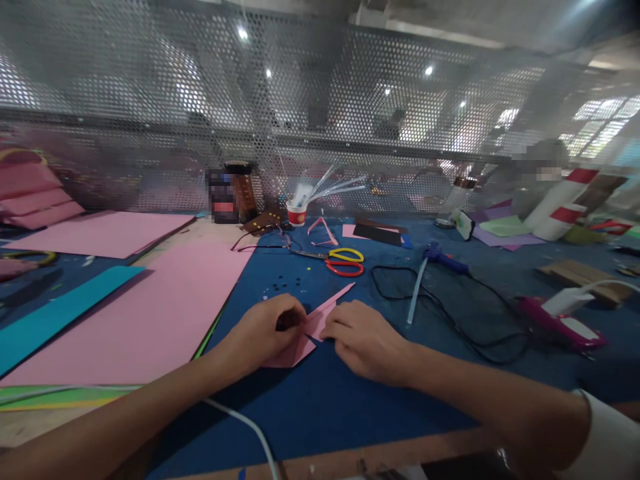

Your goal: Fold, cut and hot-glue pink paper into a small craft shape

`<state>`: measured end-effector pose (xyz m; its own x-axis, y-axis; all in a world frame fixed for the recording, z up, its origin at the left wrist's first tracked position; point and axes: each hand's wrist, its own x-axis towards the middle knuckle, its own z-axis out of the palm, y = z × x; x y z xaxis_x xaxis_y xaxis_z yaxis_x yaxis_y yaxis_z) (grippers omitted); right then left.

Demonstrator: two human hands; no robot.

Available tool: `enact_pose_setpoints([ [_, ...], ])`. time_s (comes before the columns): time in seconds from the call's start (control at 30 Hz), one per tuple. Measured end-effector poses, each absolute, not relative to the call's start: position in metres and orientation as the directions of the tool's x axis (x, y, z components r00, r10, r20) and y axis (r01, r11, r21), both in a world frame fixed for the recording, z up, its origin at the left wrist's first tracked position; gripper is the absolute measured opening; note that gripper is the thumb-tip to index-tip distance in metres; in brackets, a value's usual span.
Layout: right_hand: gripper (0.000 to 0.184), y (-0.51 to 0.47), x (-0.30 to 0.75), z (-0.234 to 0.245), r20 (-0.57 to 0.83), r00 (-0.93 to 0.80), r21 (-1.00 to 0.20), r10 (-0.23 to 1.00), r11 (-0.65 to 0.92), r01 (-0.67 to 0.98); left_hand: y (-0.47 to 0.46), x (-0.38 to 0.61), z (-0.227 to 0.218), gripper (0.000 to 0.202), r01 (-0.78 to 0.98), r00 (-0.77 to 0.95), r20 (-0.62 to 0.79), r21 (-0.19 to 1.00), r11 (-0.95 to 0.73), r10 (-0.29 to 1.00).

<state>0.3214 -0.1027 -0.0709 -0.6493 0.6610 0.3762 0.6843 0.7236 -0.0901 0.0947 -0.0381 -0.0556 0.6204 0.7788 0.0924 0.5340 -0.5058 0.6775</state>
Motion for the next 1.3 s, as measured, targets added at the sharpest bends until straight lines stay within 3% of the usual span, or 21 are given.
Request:
enact_pose_setpoints([
  [0.23, 0.028, -0.093, 0.323, -0.064, 0.443, -0.527, -0.083, 0.725, 0.619, 0.781, -0.038, 0.094, -0.052, 0.015, 0.524, 0.645, 0.134, 0.638, -0.564, 0.752],
  [0.53, 0.020, -0.084, 0.332, -0.071, 0.375, -0.514, -0.071, 0.771, 0.577, 0.814, -0.039, 0.095, -0.047, 0.014, 0.518, 0.655, 0.098, 0.664, -0.539, 0.750],
  [0.8, 0.018, -0.087, 0.335, -0.061, 0.312, -0.422, -0.304, 0.851, 0.511, 0.804, -0.038, 0.091, -0.050, 0.016, 0.569, 0.648, 0.190, 0.524, -0.634, 0.738],
  [0.9, 0.021, -0.088, 0.335, -0.055, 0.258, -0.372, -0.398, 0.892, 0.448, 0.800, -0.039, 0.090, -0.049, 0.017, 0.581, 0.629, 0.164, 0.549, -0.600, 0.760],
  [1.1, 0.012, -0.092, 0.333, -0.049, 0.225, -0.352, -0.465, 0.909, 0.417, 0.781, -0.041, 0.093, -0.046, 0.018, 0.560, 0.629, 0.099, 0.630, -0.538, 0.771],
  [1.3, 0.012, -0.092, 0.333, -0.047, 0.162, -0.246, -0.607, 0.956, 0.293, 0.739, -0.038, 0.090, -0.051, 0.017, 0.587, 0.620, 0.231, 0.497, -0.639, 0.750],
])
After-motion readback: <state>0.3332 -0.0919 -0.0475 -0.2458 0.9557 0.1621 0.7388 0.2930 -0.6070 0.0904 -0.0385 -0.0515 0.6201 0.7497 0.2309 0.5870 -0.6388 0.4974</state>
